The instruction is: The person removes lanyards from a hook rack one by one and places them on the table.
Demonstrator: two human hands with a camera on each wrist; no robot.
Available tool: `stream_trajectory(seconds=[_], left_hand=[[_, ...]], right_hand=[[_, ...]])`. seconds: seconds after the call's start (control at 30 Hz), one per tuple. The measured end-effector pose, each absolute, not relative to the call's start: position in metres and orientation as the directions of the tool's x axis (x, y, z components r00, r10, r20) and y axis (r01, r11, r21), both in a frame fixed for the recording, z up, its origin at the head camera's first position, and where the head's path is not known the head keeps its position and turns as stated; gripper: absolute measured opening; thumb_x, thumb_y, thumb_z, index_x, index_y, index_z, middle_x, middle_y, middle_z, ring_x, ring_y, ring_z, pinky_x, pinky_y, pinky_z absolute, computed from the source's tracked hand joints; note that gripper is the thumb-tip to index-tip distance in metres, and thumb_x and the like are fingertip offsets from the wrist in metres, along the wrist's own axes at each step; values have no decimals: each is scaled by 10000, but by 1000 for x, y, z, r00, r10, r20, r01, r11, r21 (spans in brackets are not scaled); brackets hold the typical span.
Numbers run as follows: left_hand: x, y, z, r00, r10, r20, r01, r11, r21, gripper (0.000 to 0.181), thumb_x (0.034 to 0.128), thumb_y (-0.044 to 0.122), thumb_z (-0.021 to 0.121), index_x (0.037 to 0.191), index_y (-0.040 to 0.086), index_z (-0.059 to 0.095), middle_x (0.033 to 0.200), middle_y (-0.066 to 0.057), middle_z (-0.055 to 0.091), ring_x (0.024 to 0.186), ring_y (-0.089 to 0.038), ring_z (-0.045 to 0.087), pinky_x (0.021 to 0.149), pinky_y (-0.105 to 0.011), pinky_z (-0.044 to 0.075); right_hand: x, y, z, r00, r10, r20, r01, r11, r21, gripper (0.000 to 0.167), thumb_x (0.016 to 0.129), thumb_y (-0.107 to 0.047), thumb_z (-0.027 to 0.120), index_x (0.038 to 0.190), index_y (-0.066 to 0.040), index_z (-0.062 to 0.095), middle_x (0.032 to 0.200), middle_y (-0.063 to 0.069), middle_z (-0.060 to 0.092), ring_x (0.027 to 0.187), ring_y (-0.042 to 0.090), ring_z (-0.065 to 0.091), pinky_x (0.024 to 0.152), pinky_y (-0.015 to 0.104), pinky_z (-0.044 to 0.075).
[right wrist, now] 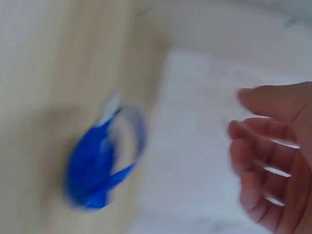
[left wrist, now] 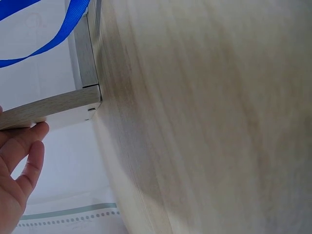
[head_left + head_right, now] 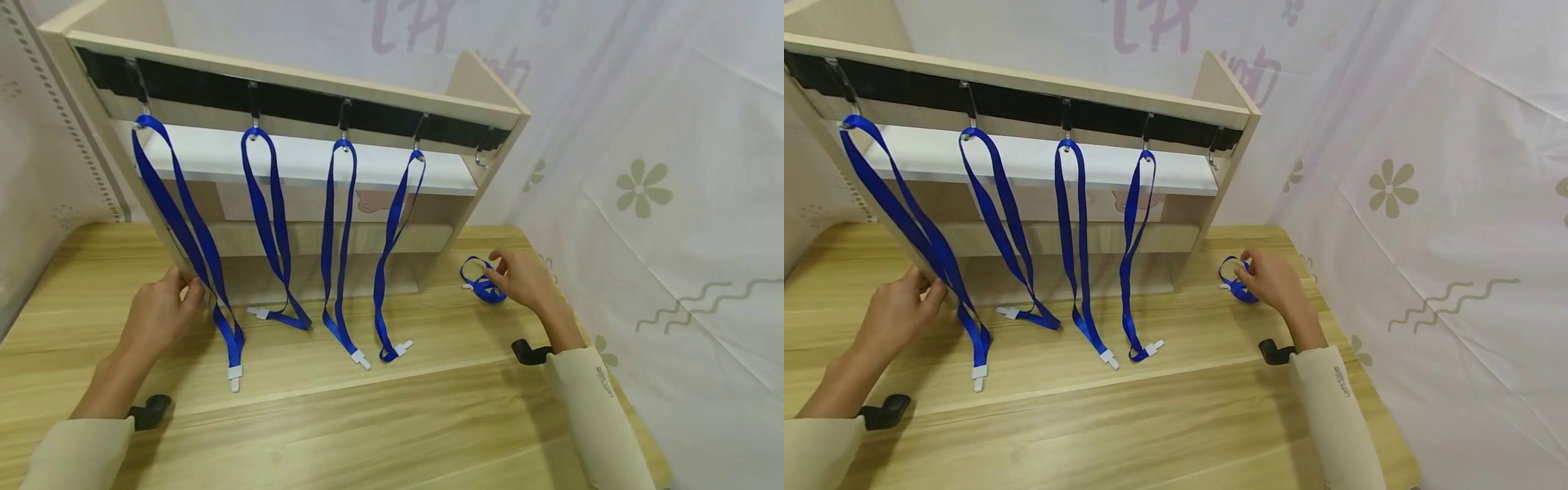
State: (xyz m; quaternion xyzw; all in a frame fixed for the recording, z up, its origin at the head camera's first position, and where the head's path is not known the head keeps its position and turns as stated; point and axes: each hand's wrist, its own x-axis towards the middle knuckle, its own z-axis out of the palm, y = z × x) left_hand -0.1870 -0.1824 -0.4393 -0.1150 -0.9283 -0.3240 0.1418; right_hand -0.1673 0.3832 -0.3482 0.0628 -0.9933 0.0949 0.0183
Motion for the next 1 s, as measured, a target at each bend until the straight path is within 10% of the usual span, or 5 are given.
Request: stream_trajectory(seconds=[0.37, 0.73, 1.0], left_hand=[[-184, -183, -443, -937, 116, 328, 297, 759, 579, 133, 983, 79, 483, 940, -44, 512, 1059, -413, 621, 753, -548, 622, 651, -606, 462], [-187, -179, -445, -926, 117, 359, 321, 745, 585, 164, 984, 78, 480, 1024, -71, 537, 1066, -397, 631, 806, -573, 623, 668, -625, 469], [-188, -181, -441, -929, 103, 356, 307, 754, 581, 182, 984, 87, 467, 1023, -79, 531, 1083, -401, 622, 883, -615, 589, 709, -646, 454]], right_hand=[[-151, 259, -271, -659, -340, 671, -581, 796, -167, 176, 941, -156, 665, 1003, 5, 700, 773, 84, 717, 605, 161, 632, 542, 301, 498], [-172, 196, -234, -596, -172, 784, -433, 892, -133, 387, 921, -390, 683, 936, -4, 693, 697, 96, 709, 565, 218, 624, 486, 310, 418], [-169, 192, -221, -641, -138, 755, -421, 886, -196, 204, 938, -150, 607, 879, 9, 720, 675, 90, 708, 534, 210, 602, 484, 284, 380]])
